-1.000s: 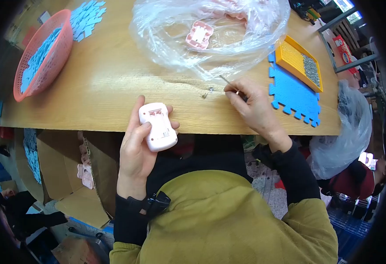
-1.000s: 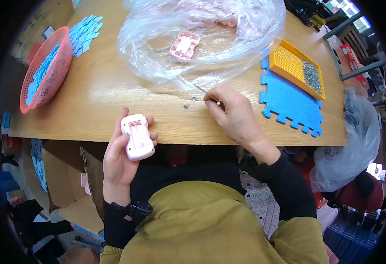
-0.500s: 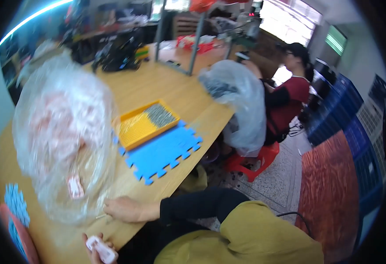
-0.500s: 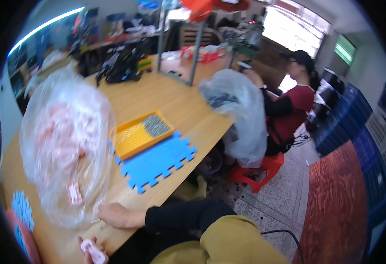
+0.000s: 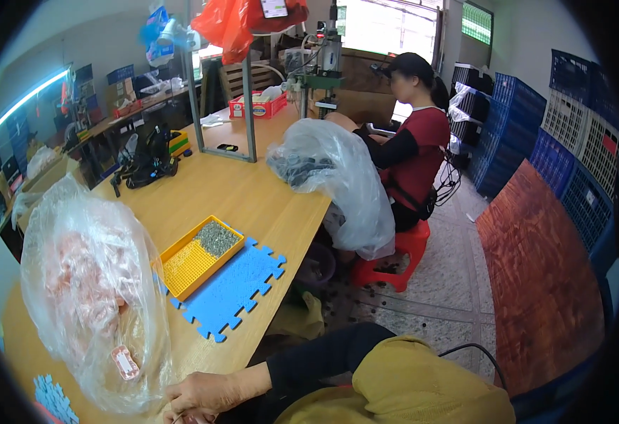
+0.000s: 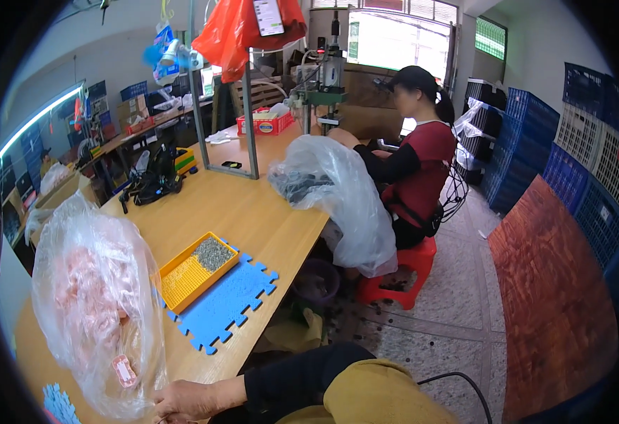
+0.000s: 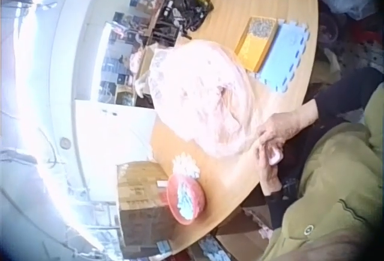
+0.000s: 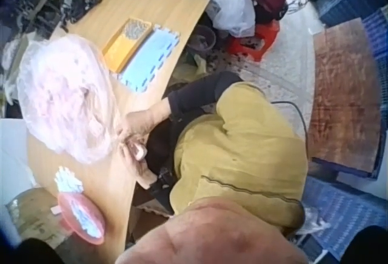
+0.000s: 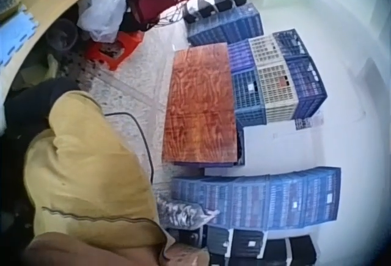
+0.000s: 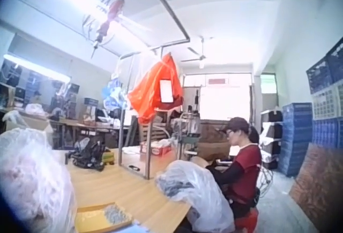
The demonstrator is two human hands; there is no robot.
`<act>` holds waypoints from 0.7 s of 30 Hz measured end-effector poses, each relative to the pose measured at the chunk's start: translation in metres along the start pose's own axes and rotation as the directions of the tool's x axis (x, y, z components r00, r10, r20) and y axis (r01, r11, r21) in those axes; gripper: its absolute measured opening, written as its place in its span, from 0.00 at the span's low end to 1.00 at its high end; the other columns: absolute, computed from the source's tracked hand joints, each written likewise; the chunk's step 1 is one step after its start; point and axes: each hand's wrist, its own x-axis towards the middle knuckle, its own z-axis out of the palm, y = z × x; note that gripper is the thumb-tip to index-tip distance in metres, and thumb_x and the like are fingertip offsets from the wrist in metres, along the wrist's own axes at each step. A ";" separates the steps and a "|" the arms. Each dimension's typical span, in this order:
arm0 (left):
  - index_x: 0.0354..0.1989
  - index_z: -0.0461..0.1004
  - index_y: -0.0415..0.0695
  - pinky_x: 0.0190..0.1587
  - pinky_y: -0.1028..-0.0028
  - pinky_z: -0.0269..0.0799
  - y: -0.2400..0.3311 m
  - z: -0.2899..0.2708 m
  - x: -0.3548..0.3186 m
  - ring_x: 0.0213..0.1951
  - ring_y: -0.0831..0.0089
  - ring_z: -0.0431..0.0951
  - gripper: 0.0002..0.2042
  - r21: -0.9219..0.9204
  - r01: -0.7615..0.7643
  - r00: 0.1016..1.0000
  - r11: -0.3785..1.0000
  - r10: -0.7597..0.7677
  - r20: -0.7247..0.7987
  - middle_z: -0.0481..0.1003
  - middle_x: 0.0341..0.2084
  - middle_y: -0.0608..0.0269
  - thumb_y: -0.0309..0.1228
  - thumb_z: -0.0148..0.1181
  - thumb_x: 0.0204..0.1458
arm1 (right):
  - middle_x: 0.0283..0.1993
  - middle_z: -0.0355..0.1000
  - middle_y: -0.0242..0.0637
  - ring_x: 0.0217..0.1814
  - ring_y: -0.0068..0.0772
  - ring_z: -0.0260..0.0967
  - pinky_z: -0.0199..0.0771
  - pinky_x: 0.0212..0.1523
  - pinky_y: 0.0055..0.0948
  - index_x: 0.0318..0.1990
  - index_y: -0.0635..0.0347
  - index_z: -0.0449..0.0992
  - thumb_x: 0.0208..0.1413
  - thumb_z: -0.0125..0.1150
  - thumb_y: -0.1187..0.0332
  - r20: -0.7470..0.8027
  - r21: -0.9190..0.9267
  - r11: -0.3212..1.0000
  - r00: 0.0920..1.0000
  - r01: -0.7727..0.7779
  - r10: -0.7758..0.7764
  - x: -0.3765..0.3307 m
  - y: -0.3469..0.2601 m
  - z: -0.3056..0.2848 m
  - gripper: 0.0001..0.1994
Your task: The recorder is assembling small pink plastic toy parts using a metal tool.
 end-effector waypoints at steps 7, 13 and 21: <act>0.44 0.68 0.40 0.28 0.79 0.71 -0.004 0.016 -0.006 0.28 0.74 0.75 0.10 0.070 -0.158 0.987 0.985 0.161 -0.030 0.75 0.30 0.57 0.33 0.50 0.61 | 0.24 0.75 0.40 0.25 0.34 0.75 0.72 0.27 0.32 0.31 0.62 0.78 0.47 0.63 0.64 0.003 0.246 0.881 0.910 -0.404 0.416 -0.003 -0.023 -0.010 0.10; 0.41 0.68 0.41 0.23 0.84 0.65 -0.007 0.027 -0.015 0.24 0.79 0.69 0.07 0.167 -0.321 0.946 0.932 0.325 0.003 0.73 0.27 0.61 0.31 0.50 0.61 | 0.24 0.75 0.36 0.25 0.26 0.73 0.73 0.25 0.26 0.30 0.67 0.77 0.46 0.63 0.69 0.157 0.504 0.671 0.821 -0.545 0.549 0.001 -0.049 -0.030 0.08; 0.48 0.67 0.40 0.23 0.85 0.64 0.002 0.045 -0.050 0.26 0.79 0.69 0.09 0.269 -0.454 0.890 0.849 0.444 0.103 0.74 0.33 0.54 0.29 0.48 0.62 | 0.25 0.74 0.36 0.28 0.26 0.72 0.73 0.30 0.27 0.32 0.67 0.77 0.47 0.63 0.69 0.308 0.503 0.597 0.775 -0.625 0.551 0.004 -0.066 -0.031 0.09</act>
